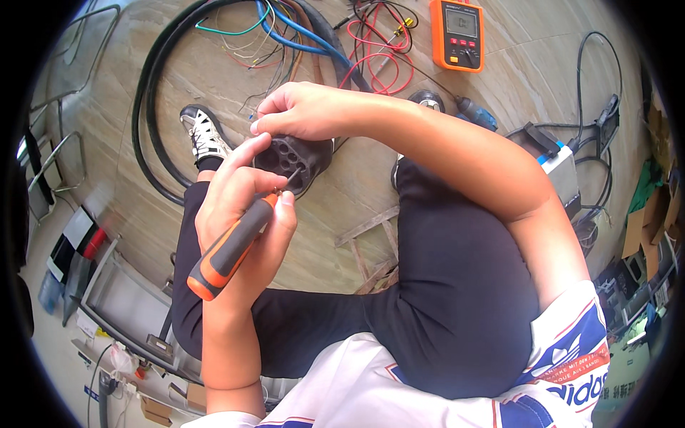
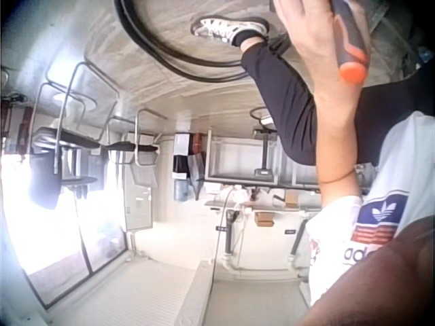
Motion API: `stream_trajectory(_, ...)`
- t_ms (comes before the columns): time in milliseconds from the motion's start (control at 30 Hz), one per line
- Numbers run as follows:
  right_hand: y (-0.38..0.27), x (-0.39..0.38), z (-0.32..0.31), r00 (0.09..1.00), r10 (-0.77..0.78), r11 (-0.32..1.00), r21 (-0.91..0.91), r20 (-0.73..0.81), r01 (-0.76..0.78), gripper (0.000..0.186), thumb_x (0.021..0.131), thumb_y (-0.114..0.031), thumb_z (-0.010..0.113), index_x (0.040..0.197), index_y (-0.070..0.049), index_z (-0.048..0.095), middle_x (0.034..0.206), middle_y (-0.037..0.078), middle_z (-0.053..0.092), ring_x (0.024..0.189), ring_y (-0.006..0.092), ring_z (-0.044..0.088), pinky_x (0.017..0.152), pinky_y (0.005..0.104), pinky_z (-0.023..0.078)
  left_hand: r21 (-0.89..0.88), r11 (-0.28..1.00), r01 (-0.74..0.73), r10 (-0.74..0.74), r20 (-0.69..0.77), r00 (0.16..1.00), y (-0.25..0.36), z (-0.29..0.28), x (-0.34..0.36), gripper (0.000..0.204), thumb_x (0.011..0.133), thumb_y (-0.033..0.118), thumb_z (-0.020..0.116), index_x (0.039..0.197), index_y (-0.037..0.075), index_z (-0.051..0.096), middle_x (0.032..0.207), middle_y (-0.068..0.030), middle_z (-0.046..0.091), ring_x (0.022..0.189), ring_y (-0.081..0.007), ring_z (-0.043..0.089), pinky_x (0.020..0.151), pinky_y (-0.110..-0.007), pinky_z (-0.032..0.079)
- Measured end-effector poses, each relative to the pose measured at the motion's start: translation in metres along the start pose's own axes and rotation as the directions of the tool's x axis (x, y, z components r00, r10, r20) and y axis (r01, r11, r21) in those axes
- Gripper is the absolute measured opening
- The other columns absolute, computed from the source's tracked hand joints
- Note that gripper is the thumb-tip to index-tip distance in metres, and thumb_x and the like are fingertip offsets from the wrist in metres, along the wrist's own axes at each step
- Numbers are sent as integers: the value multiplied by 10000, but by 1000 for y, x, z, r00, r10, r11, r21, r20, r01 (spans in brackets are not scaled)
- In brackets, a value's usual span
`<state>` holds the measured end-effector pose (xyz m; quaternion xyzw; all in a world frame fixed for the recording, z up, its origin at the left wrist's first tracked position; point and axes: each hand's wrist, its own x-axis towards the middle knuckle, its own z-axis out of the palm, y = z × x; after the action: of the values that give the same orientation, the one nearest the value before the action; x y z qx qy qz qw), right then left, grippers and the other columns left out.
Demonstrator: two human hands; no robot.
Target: The person uses a screwdriver to tighten components in a black circular connector, then uses a multimeter probe to test wires and connections, comparing readings on the digital multimeter display.
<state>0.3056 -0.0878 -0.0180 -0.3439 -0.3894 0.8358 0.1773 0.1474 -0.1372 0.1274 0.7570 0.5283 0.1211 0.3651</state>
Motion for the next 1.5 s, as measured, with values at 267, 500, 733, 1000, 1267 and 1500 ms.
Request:
stream_trajectory(267, 0, -7, -9, 996, -41, 999, -37, -75, 38, 256, 1011, -286, 641, 962, -40, 697, 870, -24, 670, 838, 60, 602, 768, 261, 496, -107, 994, 28, -25, 26, 999, -6, 3, -2, 204, 749, 8, 741, 939, 19, 666, 1275, -240, 612, 1175, -410, 618, 993, -444, 512)
stream_trajectory(500, 26, -87, -127, 332, -583, 811, -558, -741, 179, 234, 953, -251, 677, 1055, -43, 709, 951, 43, 728, 891, 131, 660, 813, 314, 532, 19, 1000, -19, 20, -29, 999, -1, 0, -2, 134, 739, 24, 702, 844, 9, 621, 1187, -237, 701, 850, -279, 662, 854, -365, 464)
stream_trajectory(733, 133, -169, -198, -23, -617, 717, -549, -787, -429, 495, 909, -354, 729, 1238, 0, 625, 1191, 172, 691, 1125, 271, 658, 986, 414, 502, 17, 993, -117, 117, -23, 993, -7, 4, -1, 260, 697, -54, 732, 923, -33, 605, 1208, -266, 661, 1144, -415, 658, 994, -431, 528)
stream_trajectory(1000, 194, -164, -230, 210, -204, 887, -271, -956, -373, 1043, 729, -576, 853, 1472, 25, 435, 1365, 220, 609, 1265, 287, 609, 1068, 390, 470, 14, 991, -135, 135, -22, 991, -6, 5, -1, 290, 687, -72, 732, 926, -38, 572, 1215, -269, 659, 1149, -419, 661, 989, -423, 534)
stream_trajectory(1267, 168, -163, -215, 237, -143, 856, -240, -961, -458, 854, 722, -562, 870, 1336, -37, 591, 1216, 139, 706, 1123, 245, 682, 974, 385, 518, 12, 993, -113, 113, 1, 994, -5, 3, -1, 247, 705, -66, 724, 903, -52, 577, 1238, -256, 654, 1159, -402, 659, 985, -404, 534)
stream_trajectory(1500, 174, -168, -204, 241, -181, 887, -264, -953, -378, 821, 802, -581, 783, 1368, -22, 580, 1216, 148, 703, 1161, 249, 663, 1009, 383, 494, 15, 995, -96, 95, 14, 995, -5, 3, -2, 242, 708, -72, 719, 902, -54, 576, 1258, -254, 645, 1172, -403, 652, 995, -408, 529)
